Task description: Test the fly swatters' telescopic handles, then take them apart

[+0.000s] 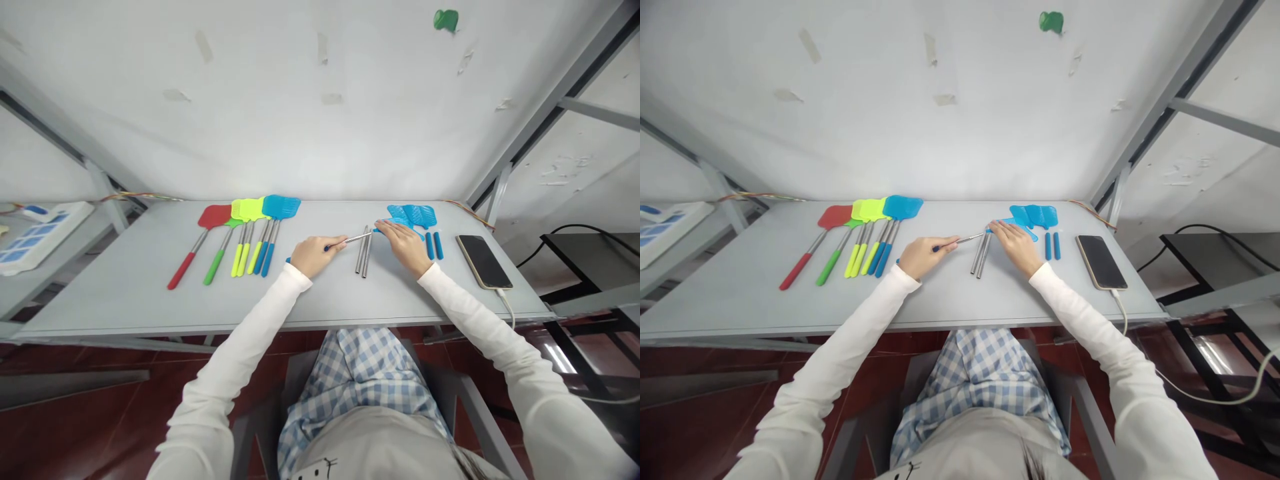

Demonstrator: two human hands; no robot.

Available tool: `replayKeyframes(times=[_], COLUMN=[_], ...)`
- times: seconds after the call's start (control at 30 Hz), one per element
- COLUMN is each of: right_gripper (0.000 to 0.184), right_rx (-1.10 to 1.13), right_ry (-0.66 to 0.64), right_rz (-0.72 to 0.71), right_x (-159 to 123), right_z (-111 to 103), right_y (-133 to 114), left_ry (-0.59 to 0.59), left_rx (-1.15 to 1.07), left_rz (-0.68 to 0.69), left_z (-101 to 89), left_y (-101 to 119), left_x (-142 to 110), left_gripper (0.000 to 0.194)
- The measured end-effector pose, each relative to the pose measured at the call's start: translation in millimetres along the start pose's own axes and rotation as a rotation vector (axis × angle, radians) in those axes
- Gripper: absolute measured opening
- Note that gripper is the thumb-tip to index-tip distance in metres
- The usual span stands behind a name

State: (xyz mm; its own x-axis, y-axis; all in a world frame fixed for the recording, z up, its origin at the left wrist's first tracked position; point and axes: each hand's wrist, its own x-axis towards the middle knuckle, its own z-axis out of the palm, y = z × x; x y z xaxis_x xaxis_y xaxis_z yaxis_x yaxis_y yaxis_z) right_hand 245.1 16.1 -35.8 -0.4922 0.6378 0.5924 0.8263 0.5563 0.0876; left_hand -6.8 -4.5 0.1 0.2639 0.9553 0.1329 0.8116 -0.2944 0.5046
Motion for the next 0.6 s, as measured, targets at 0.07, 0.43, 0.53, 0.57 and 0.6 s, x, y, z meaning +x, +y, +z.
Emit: replayKeyframes(times=[0.07, 0.43, 0.53, 0.57, 0.6], right_gripper=[0.043, 0.045, 0.043, 0.043, 0.044], right_rx=[-0.01, -0.074, -0.09, -0.09, -0.087], right_ry=[-0.008, -0.035, -0.039, -0.039, -0.038], right_rz=[-0.005, -0.026, -0.049, -0.049, -0.042], right_x=[-0.2, -7.8, -8.8, -9.0, -9.1], right_z=[-0.1, 2.9, 3.7, 4.0, 4.3], right_y=[-0.4, -9.1, -11.3, -11.9, -12.2], left_ry=[0.0, -0.063, -0.095, -0.097, -0.094], left_rx=[-0.001, 0.045, 0.089, 0.105, 0.116], left_rz=[0.006, -0.007, -0.012, -0.016, -0.021], left_z=[0.1, 1.5, -0.6, -0.9, -0.9], left_y=[-0.4, 0.2, 5.9, 8.1, 10.1], left_x=[0.1, 0.4, 0.3, 0.2, 0.2], left_gripper=[0.034, 0.035, 0.035, 0.035, 0.036])
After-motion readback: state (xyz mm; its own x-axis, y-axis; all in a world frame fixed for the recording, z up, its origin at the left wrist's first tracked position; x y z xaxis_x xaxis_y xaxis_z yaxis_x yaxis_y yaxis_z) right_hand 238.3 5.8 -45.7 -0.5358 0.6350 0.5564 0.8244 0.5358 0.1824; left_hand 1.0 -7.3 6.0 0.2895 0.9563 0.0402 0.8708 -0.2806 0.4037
